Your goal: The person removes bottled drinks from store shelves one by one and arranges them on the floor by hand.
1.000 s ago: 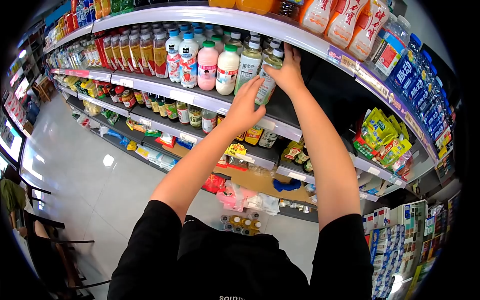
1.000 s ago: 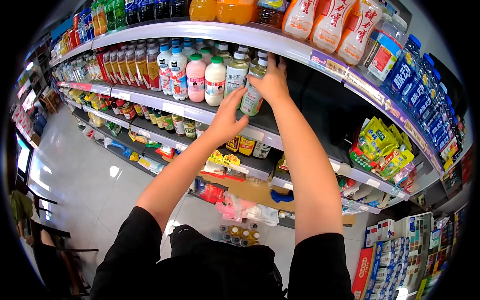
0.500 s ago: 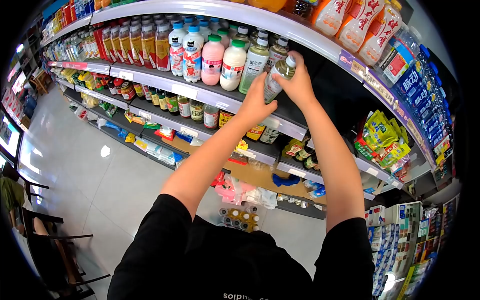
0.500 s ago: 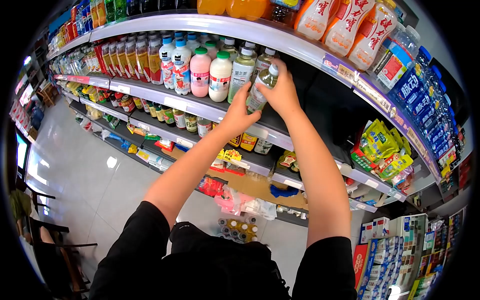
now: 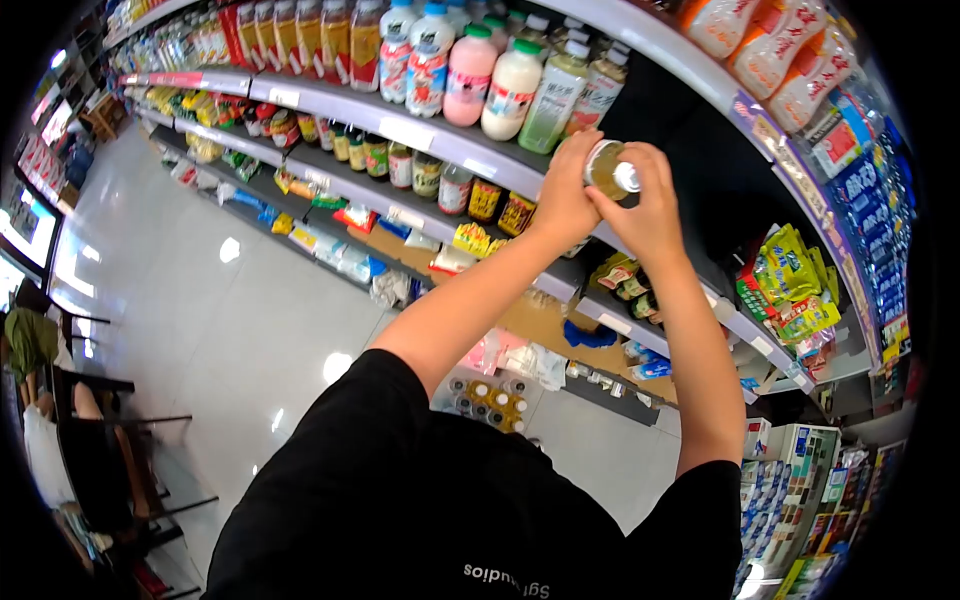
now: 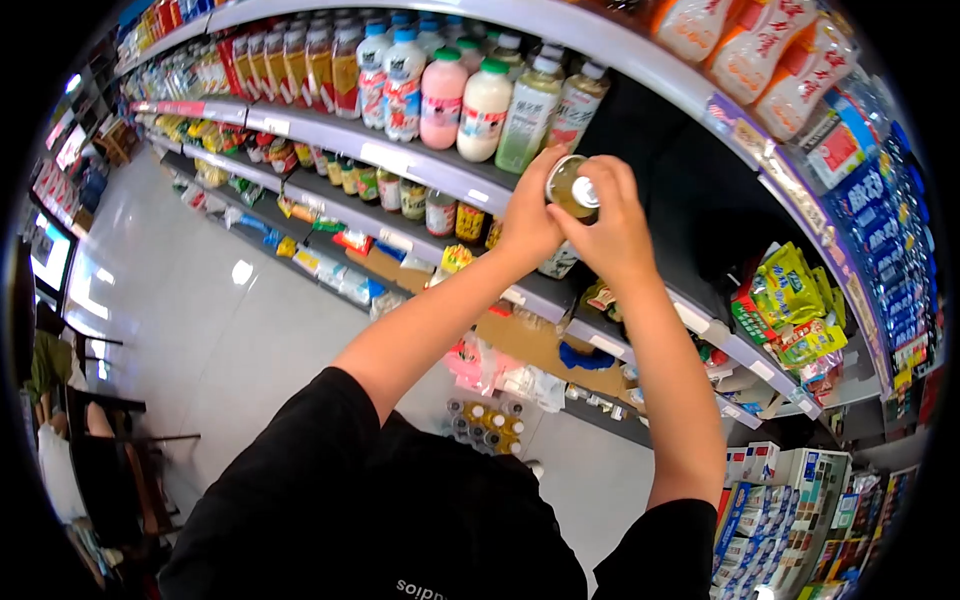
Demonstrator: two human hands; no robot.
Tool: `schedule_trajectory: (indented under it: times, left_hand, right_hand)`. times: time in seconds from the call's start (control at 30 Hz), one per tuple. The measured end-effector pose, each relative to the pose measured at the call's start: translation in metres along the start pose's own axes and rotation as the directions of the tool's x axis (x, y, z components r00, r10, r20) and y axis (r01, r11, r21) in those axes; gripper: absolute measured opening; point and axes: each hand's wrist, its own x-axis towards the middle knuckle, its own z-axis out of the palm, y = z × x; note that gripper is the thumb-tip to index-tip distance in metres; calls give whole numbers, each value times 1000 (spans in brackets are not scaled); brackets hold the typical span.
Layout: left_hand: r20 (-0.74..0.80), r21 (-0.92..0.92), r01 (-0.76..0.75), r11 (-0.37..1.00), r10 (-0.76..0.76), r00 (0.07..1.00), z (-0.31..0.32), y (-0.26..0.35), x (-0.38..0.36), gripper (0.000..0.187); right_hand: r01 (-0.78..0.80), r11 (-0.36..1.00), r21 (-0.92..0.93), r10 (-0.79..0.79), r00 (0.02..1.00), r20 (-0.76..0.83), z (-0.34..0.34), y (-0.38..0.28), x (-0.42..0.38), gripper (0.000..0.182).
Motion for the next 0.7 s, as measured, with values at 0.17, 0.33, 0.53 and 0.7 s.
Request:
schedule_trajectory:
  times: [0.17, 0.33, 0.53, 0.7]
  left_hand:
    - [-99, -15, -83, 996, 81, 992, -16, 46, -28, 58]
    - [-77, 9, 67, 998, -66, 995, -46, 77, -89, 63]
    - [-2, 40, 502, 864, -503, 864, -79, 52, -193, 71]
    - [-9, 181, 698, 693, -708, 706, -116, 7, -278, 70]
  right_hand:
    - [22, 999, -28, -21, 998, 52, -31, -46, -8, 56]
    - [0, 995, 104, -22, 975, 219, -42, -79, -42, 64]
    - [-255, 943, 215, 68, 777, 625, 20, -82, -102, 45]
    - [-507, 850, 141, 205, 566, 798, 99, -81, -169, 35]
